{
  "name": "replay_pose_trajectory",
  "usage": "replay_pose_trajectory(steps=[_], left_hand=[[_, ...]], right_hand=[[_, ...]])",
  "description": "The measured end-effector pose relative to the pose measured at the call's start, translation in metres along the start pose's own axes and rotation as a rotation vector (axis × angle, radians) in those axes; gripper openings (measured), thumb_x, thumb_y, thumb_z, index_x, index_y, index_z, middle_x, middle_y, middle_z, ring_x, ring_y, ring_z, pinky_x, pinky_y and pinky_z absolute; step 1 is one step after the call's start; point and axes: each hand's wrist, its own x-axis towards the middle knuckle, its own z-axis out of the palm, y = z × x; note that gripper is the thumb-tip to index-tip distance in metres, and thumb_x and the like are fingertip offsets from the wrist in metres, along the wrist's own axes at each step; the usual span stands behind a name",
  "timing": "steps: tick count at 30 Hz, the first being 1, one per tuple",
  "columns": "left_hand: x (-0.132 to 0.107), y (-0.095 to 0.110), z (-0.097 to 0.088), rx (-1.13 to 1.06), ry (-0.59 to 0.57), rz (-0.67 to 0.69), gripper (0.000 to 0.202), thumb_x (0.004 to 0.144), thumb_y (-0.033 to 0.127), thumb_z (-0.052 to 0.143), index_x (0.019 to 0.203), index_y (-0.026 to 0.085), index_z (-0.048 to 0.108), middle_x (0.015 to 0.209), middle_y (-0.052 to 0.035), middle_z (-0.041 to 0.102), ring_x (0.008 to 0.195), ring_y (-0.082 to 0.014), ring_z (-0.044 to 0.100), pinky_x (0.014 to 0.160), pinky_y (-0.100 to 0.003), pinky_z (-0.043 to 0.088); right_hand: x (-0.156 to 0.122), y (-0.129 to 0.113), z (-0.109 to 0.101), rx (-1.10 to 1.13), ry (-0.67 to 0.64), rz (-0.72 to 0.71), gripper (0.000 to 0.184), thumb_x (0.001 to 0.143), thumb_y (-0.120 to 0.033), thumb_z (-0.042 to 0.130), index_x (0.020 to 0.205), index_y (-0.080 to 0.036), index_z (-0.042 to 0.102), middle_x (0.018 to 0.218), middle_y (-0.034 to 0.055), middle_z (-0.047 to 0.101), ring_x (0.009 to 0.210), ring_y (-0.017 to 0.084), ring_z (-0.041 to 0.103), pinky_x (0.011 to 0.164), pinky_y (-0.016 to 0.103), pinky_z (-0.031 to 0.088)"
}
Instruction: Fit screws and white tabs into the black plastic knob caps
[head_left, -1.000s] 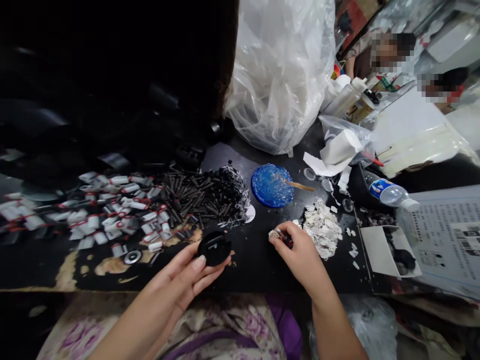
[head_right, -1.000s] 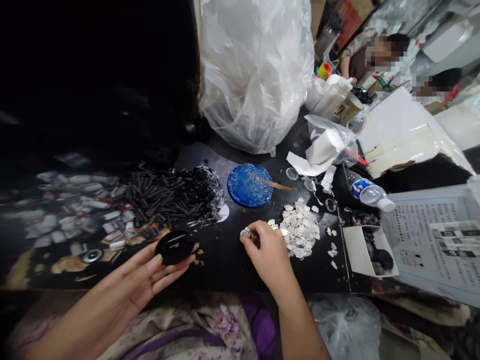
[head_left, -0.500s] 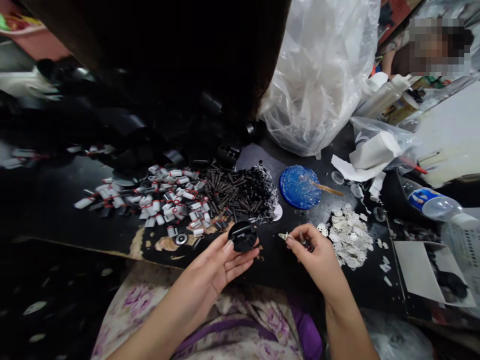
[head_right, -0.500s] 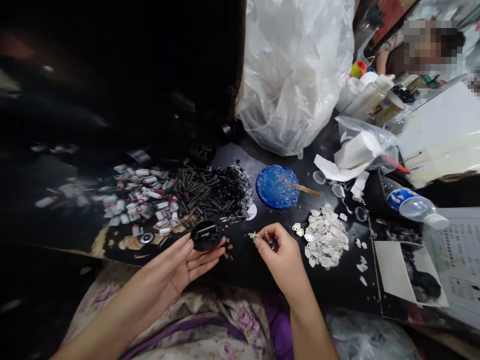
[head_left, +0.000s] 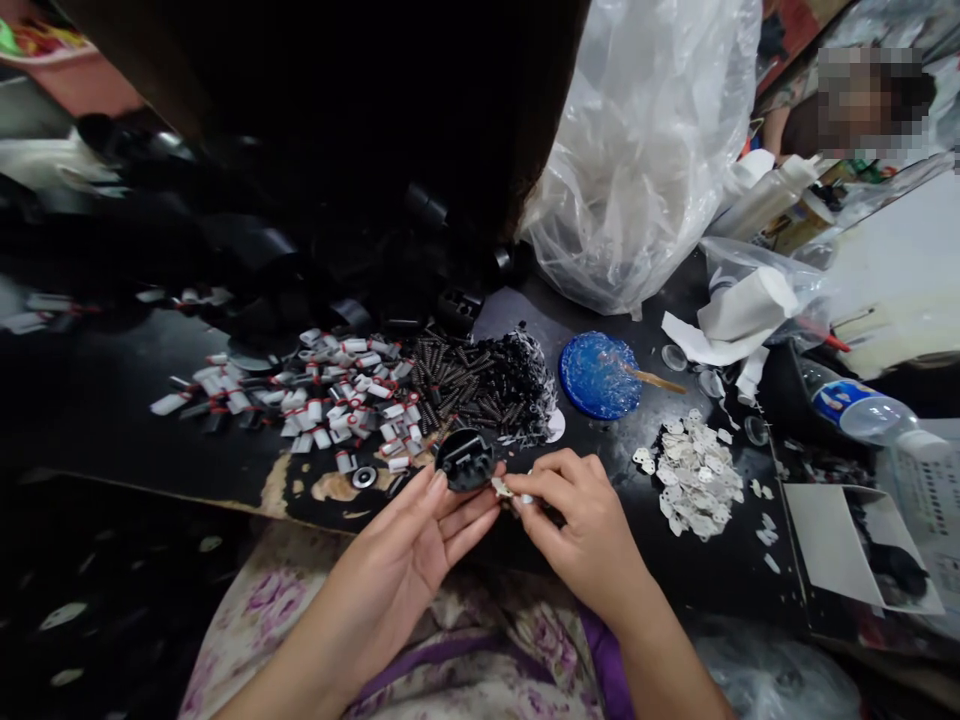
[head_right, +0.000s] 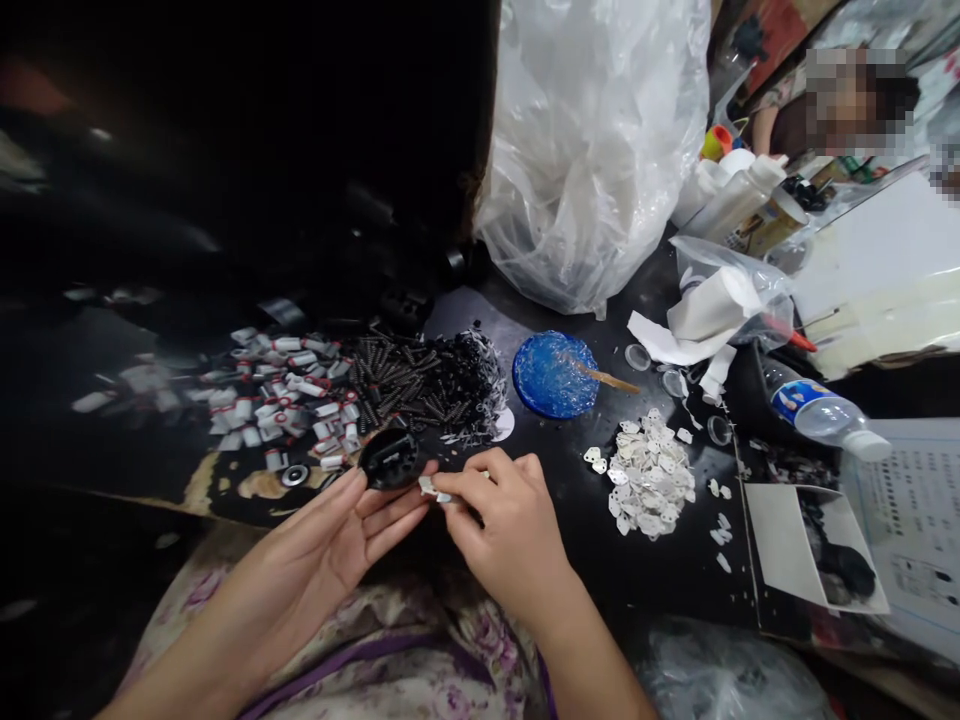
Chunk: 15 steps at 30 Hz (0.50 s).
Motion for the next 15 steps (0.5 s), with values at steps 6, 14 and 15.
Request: replay_pose_trajectory(steps=[6,14,15], left_hand=[[-0.001,-0.002,0.0,0.036,-0.03,0.055,0.015,0.09,0.028,0.065,0.1,0.019,0.073,0.11,-0.0095,0.077,0.106,-0.0242,0.07,0.096,-0.036,0.055],[0.0,-0.006,-0.005,0.194,0.071,0.131,0.027,0.078,0.032,0.079,0.104,0.026,0.071,0.097,-0.0026,0.078,0.091,-0.022,0.074,0.091,-0.035,0.057],[0.0,-0.008,-0.006,0.237,0.08,0.143,0.03,0.078,0.033,0.079,0.107,0.027,0.071,0.098,-0.0014,0.078,0.09,-0.0208,0.074,0.092,-0.033,0.056]], right_hand=[[0.002,-0.008,0.005,0.223,0.012,0.219,0.007,0.087,-0.017,0.067,0.087,-0.024,0.069,0.089,0.0003,0.064,0.083,0.016,0.06,0.074,0.029,0.044],[-0.006,-0.014,0.002,0.129,0.056,-0.089,0.013,0.091,-0.011,0.061,0.094,-0.022,0.067,0.089,0.0004,0.071,0.082,0.015,0.063,0.075,0.032,0.039],[-0.006,-0.015,0.002,0.087,0.067,-0.126,0.015,0.09,-0.009,0.059,0.095,-0.021,0.067,0.088,0.0009,0.071,0.082,0.015,0.063,0.074,0.032,0.038]])
